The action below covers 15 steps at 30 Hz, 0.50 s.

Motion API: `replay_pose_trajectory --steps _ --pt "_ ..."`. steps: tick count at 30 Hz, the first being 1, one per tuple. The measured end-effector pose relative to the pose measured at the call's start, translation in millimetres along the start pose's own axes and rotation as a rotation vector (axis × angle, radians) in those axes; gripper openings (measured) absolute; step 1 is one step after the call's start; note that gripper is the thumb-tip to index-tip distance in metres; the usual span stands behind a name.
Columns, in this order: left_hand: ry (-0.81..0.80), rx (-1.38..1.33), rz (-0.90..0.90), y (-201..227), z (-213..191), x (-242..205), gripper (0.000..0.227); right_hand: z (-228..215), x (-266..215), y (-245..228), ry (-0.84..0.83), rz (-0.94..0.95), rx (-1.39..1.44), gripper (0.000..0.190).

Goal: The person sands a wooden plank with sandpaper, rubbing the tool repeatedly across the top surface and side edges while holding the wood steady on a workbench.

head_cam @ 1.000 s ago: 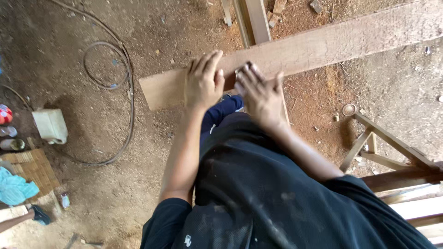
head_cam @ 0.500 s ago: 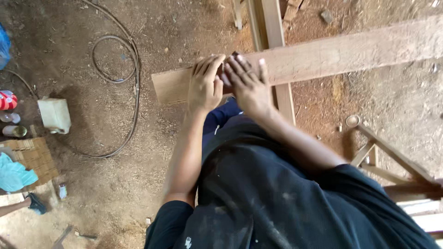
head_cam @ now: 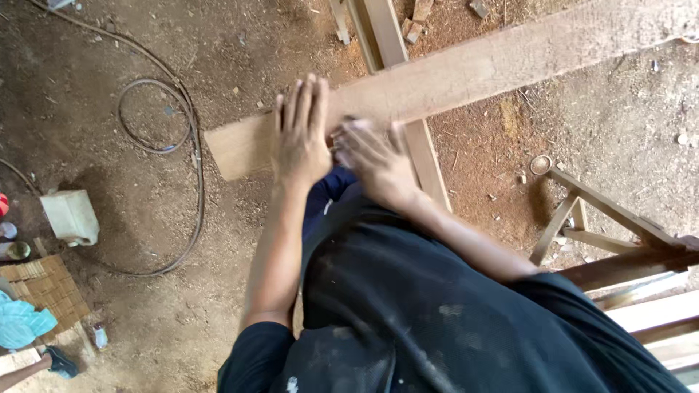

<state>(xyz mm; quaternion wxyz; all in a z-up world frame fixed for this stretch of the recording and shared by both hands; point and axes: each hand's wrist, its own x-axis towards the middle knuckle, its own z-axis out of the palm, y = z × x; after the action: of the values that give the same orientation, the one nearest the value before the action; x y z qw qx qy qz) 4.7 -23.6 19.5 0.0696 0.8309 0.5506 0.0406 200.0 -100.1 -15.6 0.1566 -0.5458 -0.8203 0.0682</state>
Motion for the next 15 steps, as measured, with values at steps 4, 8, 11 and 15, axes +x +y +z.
replay_pose_trajectory --steps 4,8,11,15 --pt "-0.01 0.009 -0.069 -16 -5 -22 0.105 -6 -9 54 -0.038 0.142 0.355 0.047" --pt "0.003 0.002 -0.031 -14 -19 -44 0.102 -41 -51 181 0.534 0.247 0.589 0.019" --pt "-0.019 0.03 0.021 -2 -7 -48 0.094 -31 -73 230 0.51 0.436 0.054 0.032" --pt "0.033 -0.583 0.162 30 18 -45 0.056 37 -31 146 0.183 0.206 0.121 0.063"
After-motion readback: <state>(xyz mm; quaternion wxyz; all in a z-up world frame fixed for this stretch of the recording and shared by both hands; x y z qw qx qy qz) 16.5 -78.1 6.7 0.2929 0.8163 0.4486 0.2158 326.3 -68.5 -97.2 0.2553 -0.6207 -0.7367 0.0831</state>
